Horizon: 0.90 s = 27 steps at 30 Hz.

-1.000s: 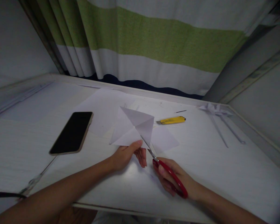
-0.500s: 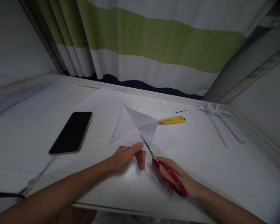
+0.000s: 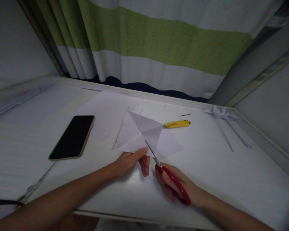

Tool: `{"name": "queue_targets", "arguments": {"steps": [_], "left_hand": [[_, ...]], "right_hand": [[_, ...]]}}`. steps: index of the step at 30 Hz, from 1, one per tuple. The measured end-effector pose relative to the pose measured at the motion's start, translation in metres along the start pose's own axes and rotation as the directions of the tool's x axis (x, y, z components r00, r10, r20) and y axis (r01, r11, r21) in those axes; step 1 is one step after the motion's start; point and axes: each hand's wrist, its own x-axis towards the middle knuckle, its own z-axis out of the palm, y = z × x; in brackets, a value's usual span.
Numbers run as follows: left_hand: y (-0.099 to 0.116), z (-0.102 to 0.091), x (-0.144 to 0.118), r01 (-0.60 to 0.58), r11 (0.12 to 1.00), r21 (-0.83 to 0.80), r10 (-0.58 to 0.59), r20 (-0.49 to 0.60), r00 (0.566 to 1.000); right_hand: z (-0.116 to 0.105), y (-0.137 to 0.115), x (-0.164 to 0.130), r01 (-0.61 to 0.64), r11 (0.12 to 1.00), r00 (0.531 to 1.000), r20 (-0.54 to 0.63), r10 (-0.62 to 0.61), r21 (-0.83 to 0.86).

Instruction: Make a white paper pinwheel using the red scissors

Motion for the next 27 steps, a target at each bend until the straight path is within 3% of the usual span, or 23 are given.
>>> {"name": "queue_targets", "arguments": {"steps": [15,20,27], "left_hand": [[-0.0008,-0.0009,0.0011,0.028,1.0,-0.01,-0.028,0.011,1.0],[-0.0064,-0.0031,0.0026,-0.033,0.999,-0.019,0.034,0.061,0.998],[-0.0062,-0.0026,0.0008,-0.013,1.0,0.006,0.012,0.101,0.995]], "right_hand": [[-0.0016,0.0009,0.0017,-0.021,1.0,1.0,-0.015,0.021,0.016],[-0.0016,-0.0027,0.0017,-0.011,0.999,1.0,-0.007,0.011,0.037],[-0.0008,-0.0056,0.0014,-0.004,0.999,1.0,-0.002,0.004,0.042]]}}
